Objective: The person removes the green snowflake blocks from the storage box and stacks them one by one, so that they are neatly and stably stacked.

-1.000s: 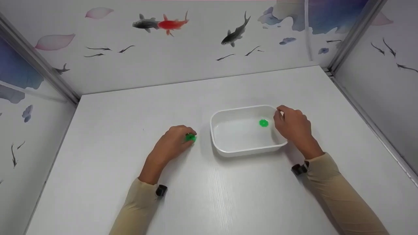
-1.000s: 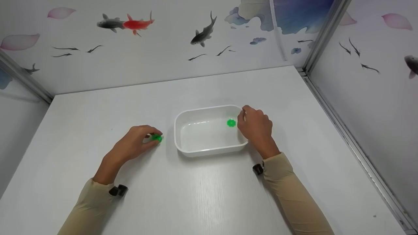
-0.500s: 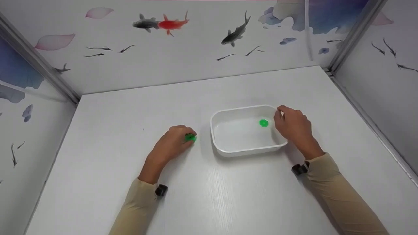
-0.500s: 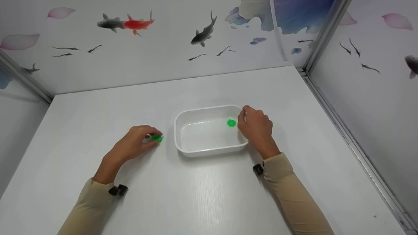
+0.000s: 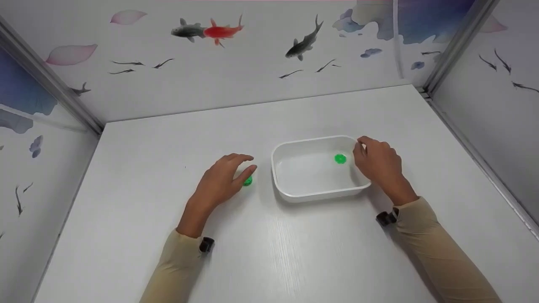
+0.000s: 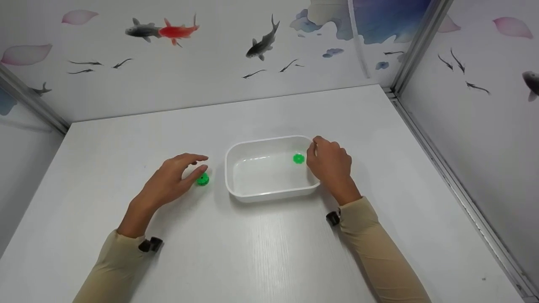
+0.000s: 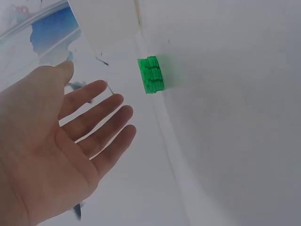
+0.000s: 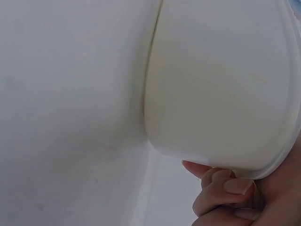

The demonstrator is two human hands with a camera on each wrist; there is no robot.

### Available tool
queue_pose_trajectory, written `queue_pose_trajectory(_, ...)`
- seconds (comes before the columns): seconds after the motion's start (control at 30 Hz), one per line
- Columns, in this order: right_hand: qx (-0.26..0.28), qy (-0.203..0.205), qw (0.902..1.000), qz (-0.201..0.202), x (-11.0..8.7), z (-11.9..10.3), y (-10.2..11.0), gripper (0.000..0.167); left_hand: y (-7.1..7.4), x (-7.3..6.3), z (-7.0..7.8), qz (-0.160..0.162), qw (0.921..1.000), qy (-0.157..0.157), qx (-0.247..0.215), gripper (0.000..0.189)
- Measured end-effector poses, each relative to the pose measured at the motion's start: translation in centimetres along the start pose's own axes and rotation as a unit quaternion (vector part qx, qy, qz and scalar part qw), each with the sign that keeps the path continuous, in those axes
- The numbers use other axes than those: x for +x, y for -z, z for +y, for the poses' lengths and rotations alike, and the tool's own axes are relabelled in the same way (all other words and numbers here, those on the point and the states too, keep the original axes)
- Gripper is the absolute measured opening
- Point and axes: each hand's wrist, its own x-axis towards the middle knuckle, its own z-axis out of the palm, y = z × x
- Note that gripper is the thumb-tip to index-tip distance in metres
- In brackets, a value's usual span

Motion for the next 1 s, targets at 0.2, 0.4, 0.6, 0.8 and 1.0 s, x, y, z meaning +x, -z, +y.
queue_pose_trajectory(0.2, 0.0, -0.001, 1.0, 0.0, 0.0, 0.1, 0.1, 0.047, 0.5, 0.1, 0.5, 0.058, 0.9972, -0.043, 0.022, 0.041)
queue_pose_trajectory(0.4, -0.004, -0.006, 1.0, -0.004, 0.1, -0.3, 0.1, 0.046, 1.2, 0.1, 1.5, 0.106, 0.9905, -0.083, 0.028, 0.037)
queue_pose_trajectory(0.6, -0.008, -0.012, 0.9998, -0.015, 0.0, -0.5, 0.2, 0.047, 1.8, 0.1, 2.8, 0.131, 0.9851, -0.107, 0.032, 0.037)
queue_pose_trajectory(0.8, -0.006, -0.014, 0.9999, -0.007, -0.1, -0.4, 0.2, 0.046, 1.7, 0.5, 4.2, 0.133, 0.983, -0.121, 0.038, 0.03)
queue_pose_trajectory(1.0, -0.006, -0.01, 0.9999, 0.006, -0.1, -0.3, 0.3, 0.044, 1.3, 1.2, 5.8, 0.122, 0.981, -0.146, 0.039, 0.026)
